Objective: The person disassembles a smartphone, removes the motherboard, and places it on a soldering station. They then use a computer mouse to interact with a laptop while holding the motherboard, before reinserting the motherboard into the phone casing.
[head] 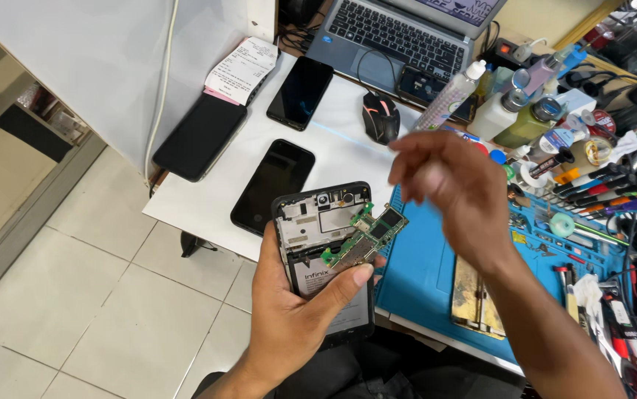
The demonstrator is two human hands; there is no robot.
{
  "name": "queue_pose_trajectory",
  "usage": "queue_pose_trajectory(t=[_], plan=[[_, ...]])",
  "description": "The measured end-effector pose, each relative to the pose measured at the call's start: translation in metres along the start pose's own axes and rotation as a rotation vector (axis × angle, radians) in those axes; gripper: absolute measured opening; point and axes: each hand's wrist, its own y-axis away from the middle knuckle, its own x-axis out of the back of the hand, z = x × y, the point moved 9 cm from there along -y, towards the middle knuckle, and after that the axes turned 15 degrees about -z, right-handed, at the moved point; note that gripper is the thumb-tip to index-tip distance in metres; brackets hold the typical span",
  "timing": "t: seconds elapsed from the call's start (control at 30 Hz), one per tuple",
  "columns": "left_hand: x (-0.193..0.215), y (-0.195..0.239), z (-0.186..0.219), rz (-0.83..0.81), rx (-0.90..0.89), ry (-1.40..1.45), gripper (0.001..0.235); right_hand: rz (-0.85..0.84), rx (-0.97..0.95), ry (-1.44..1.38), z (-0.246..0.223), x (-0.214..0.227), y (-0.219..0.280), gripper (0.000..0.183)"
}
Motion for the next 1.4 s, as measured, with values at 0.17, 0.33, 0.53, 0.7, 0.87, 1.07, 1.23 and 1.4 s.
queue_pose_trajectory(t=[0.17,0.33,0.53,0.7,0.87,1.07,1.23,1.4], plan=[[-0.008,0.008,-0.003,-0.039,-0.065,-0.009,0.066,-0.070,0.148,0.343,-0.066,-0.020,0.066,0.022],[-0.024,0.025,-0.002,-0.178,-0.136,0.236,0.079,-0.297,0.115,0.567,-0.080,-0.021,0.134,0.038],[-0.030,0.032,-0.005,-0.165,-0.107,0.288,0.093,-0.297,0.006,0.605,-0.071,-0.021,0.150,0.053],[-0.028,0.028,-0.008,-0.163,-0.087,0.264,0.088,-0.254,-0.044,0.502,-0.073,-0.018,0.141,0.045],[-0.028,0.023,-0.006,-0.162,-0.072,0.231,0.079,0.052,0.358,0.509,-0.059,-0.016,0.142,0.023],[-0.022,0.020,-0.015,-0.224,-0.041,0.332,0.080,0.113,0.126,0.257,-0.020,-0.006,0.166,0.033],[-0.023,0.018,-0.023,-0.231,0.058,0.362,0.089,0.017,0.040,0.466,-0.077,-0.021,0.158,0.031],[-0.030,0.017,-0.030,-0.195,0.148,0.503,0.080,-0.011,-0.137,0.267,-0.047,-0.026,0.190,0.048]])
